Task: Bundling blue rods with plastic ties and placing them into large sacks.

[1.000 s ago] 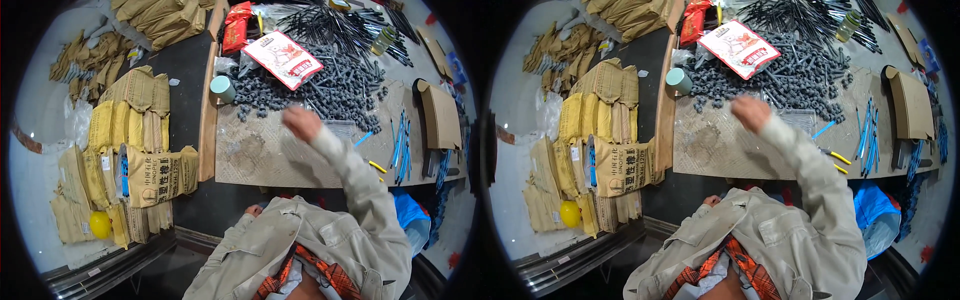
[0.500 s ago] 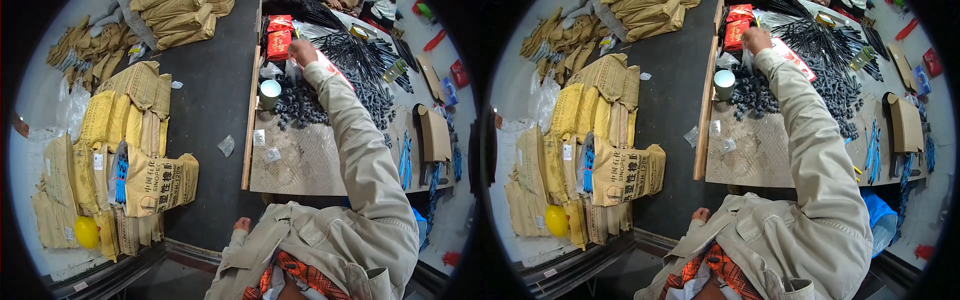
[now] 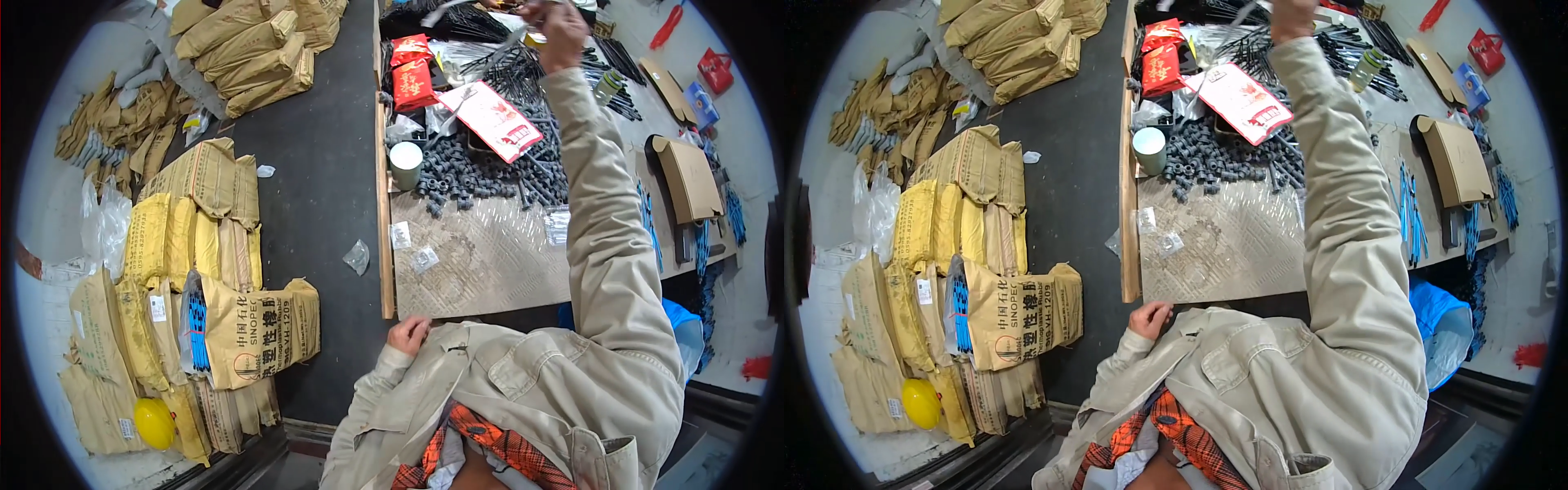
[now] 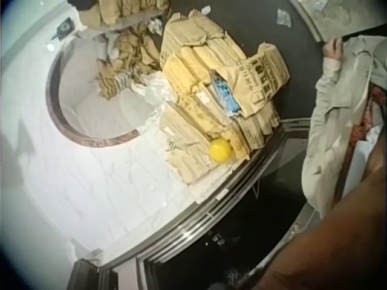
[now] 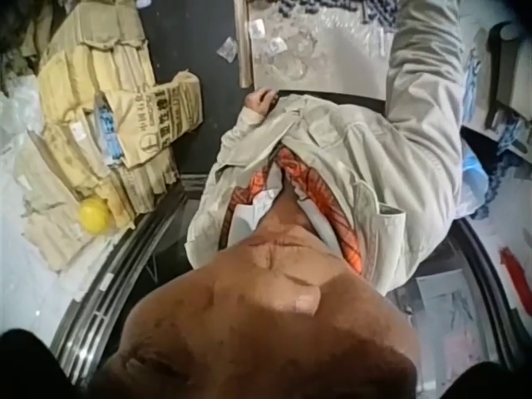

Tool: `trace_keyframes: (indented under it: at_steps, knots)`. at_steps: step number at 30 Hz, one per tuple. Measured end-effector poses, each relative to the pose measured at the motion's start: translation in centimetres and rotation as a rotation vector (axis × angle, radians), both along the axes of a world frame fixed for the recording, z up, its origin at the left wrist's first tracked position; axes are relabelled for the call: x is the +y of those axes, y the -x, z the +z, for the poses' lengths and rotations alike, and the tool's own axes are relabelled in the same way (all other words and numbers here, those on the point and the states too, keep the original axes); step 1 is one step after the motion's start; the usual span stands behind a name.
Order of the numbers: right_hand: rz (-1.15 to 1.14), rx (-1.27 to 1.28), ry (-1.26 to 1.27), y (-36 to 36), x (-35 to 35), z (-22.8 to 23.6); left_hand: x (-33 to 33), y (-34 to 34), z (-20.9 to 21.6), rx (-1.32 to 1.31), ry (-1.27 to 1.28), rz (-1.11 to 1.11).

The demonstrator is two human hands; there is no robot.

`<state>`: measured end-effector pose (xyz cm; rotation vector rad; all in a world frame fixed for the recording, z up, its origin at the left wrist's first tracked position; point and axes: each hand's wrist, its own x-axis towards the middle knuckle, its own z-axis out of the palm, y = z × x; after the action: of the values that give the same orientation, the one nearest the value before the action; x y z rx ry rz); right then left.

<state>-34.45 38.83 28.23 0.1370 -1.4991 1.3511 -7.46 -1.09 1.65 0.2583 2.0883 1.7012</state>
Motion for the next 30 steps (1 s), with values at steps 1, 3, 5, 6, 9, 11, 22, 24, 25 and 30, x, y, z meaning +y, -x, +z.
trace_keyframes:
  at_steps: [1,3,5,6,9,11,22,24,25,30]
  knots:
    - [0.021,0.12,0.127,-2.8,2.5,0.9,1.7,1.0,1.2,0.11,0.013,-0.086]
    - [0.08,0.317,0.261,-9.3,7.1,2.6,4.9,2.2,3.3,0.178,-0.027,-0.176]
    - [0.433,0.256,0.314,-15.1,5.0,2.5,6.8,3.2,3.5,0.108,-0.13,-0.119]
    - [0.663,0.184,0.239,-17.8,5.2,1.4,7.6,4.0,3.4,0.139,-0.125,-0.09]
    - [-0.197,-0.538,0.054,-21.2,3.0,-11.4,9.2,10.5,7.2,0.517,-0.003,-0.039]
    - [0.46,-0.659,0.04,-23.9,0.0,-15.8,12.0,16.8,11.3,0.684,-0.038,-0.032]
    - [0.161,-1.113,-0.704,-32.3,-5.6,-25.5,16.2,43.0,8.4,1.084,0.885,-0.089]
    - [0.138,-1.124,-0.677,-32.6,-5.6,-25.5,17.4,44.1,7.0,1.179,0.957,-0.117]
    - [0.123,-1.123,-0.656,-32.7,-5.7,-25.6,17.5,44.9,6.4,1.173,0.951,-0.13]
    - [0.093,-1.241,-0.617,-32.3,-7.5,-26.2,17.9,46.9,5.4,1.245,1.0,-0.168]
